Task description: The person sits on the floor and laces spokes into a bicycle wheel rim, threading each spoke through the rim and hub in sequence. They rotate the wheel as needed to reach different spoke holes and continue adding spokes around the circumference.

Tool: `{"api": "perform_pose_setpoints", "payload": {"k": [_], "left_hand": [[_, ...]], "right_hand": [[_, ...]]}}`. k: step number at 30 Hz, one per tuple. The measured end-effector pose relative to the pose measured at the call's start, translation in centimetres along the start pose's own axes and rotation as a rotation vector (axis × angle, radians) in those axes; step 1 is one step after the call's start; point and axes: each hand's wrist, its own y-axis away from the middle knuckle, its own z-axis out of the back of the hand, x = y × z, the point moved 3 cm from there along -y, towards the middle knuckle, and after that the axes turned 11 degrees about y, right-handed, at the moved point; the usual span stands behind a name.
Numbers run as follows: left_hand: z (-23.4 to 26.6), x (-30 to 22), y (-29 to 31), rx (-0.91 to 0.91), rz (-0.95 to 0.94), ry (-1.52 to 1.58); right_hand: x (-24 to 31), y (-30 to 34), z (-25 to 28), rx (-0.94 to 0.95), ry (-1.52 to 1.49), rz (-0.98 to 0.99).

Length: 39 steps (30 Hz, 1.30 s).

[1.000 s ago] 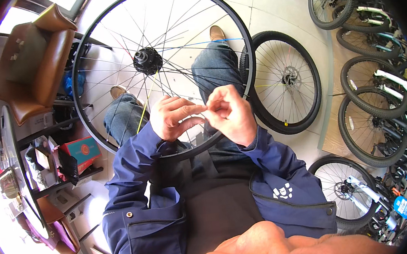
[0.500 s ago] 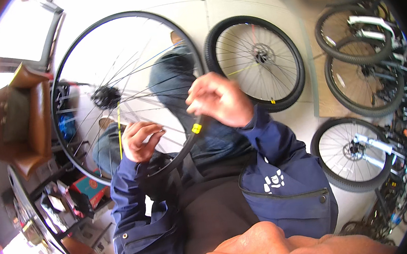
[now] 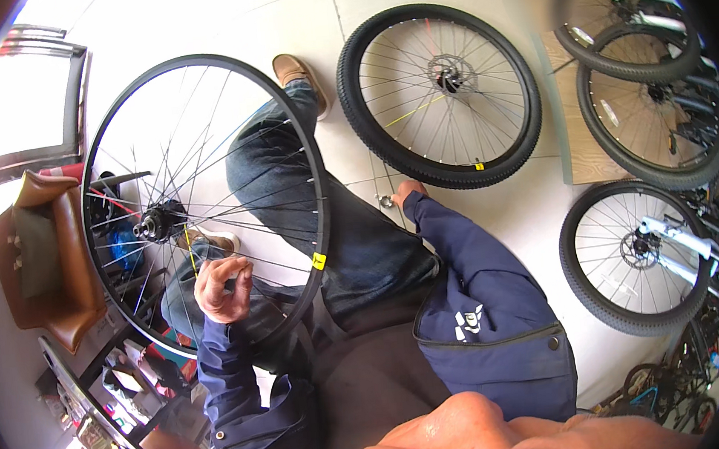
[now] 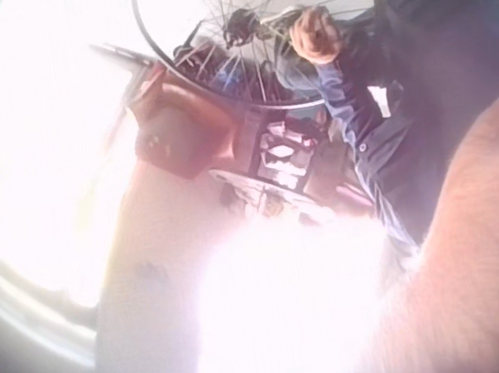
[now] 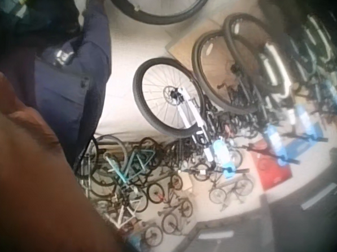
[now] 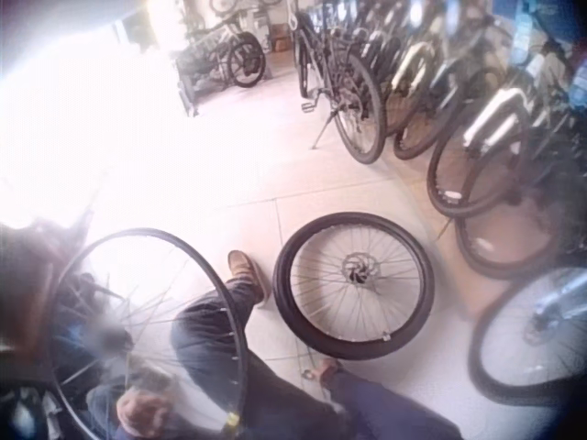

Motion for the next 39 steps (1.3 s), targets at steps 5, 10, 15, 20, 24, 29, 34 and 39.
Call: {"api": "perform_pose_setpoints", "payload": {"k": [5,10,15,20,24,29,34,39], "left_hand": [[0.0,-0.5,-1.1,0.034,-0.06,-0.048],[0.1,-0.8,-1.9,0.062,-0.088,-0.025],[0.4,-0.7,-2.1,0.081,-0.111,0.012],[0.5,-0.9,-2.1,0.053,-0.074,0.016],[0.5,-1.1,-1.9,0.032,-0.019,0.041],[0.4,-1.2,-1.8,-0.001,-0.047,0.12],[0.3,-1.3,-1.7,-0.023,0.008,0.347],[0.1,-0.9,-1.2,-0.05,0.15,0.565]], "right_hand": [[1.1,-3.2,-3.1,-0.05,-0.044,-0.333],[1.7,-3.4,-2.5,-0.018,0.095,-0.293],[2.0,-2.8,-0.7,0.036,0.176,-0.179],[3.0,1.7,2.8,-0.165,0.11,0.042],[2.0,10.2,14.6,-0.551,-0.335,0.2],[8.4,23.2,28.8,-0.51,-0.996,0.417],[21.3,30.0,29.8,-0.285,-0.693,0.765],[24.7,29.6,28.7,-0.227,-0.619,0.77]]}}
